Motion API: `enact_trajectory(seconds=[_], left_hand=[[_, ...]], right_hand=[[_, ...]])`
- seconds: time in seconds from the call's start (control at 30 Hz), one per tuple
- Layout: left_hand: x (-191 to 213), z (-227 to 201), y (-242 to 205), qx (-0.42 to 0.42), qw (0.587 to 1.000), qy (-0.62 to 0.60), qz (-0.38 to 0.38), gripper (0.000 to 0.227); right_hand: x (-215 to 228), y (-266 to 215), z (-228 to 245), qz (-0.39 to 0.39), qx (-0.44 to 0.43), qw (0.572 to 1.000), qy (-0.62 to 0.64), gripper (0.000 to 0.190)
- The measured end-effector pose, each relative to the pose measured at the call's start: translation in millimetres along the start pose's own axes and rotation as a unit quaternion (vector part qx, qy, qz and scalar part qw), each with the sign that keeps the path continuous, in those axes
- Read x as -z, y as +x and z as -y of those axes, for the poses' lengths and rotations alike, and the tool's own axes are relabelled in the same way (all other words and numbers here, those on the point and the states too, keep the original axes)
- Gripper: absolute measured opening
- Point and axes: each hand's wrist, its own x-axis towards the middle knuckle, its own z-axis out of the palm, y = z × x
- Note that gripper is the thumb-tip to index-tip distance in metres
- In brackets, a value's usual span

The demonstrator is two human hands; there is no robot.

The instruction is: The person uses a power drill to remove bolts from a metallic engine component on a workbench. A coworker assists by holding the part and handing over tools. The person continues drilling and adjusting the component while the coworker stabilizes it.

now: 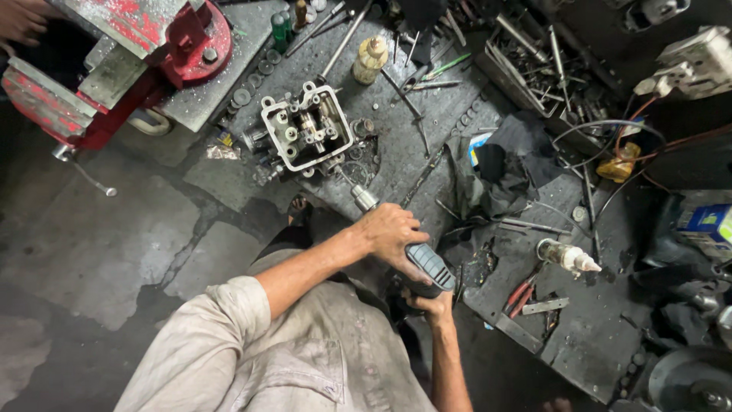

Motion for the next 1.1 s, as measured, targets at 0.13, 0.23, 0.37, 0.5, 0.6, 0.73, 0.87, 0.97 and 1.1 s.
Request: enact_trajectory(seconds=[0.13, 0.23, 0.37, 0.5, 0.6, 0.73, 0.87, 0.97, 1.1], left_hand=[[0, 1, 5, 0.0, 1.0, 0.003, 0.011, 0.069], [0, -1, 2, -0.002, 1.0, 0.004, 0.008, 0.069], [0, 0, 3, 0.001, 1.0, 0.0, 0.011, 0.069], [0, -1, 3, 0.011, 1.0, -0.004, 0.009, 0.069], [1, -3, 5, 0.025, 1.0, -0.009, 0.014, 0.068], [-2, -4, 5, 0.031, 0.999, -0.004, 0.031, 0.069], [-1, -2, 7, 0.041, 0.998, 0.003, 0.044, 0.07], [-3, -2, 6, 0.037, 0.998, 0.005, 0.04, 0.072], [-1, -3, 8, 0.064, 0.995, -0.004, 0.072, 0.07]], right_hand=[[1, 1, 2, -0.003, -0.003, 0.999, 0.053, 0.048], [-1, -1, 5, -0.002, -0.01, 0.999, 0.04, 0.047], [-4, -2, 13, 0.001, -0.001, 0.999, 0.038, 0.046], [-6, -4, 21, -0.002, -0.022, 0.999, 0.035, 0.047], [-7, -2, 25, -0.003, -0.01, 1.0, 0.023, 0.047], [-6, -4, 21, -0.003, -0.013, 1.0, 0.026, 0.046], [-4, 0, 13, -0.008, -0.039, 0.999, 0.024, 0.045], [-1, -1, 7, -0.018, -0.024, 1.0, -0.001, 0.041], [-2, -1, 11, -0.01, -0.039, 0.999, 0.023, 0.043]])
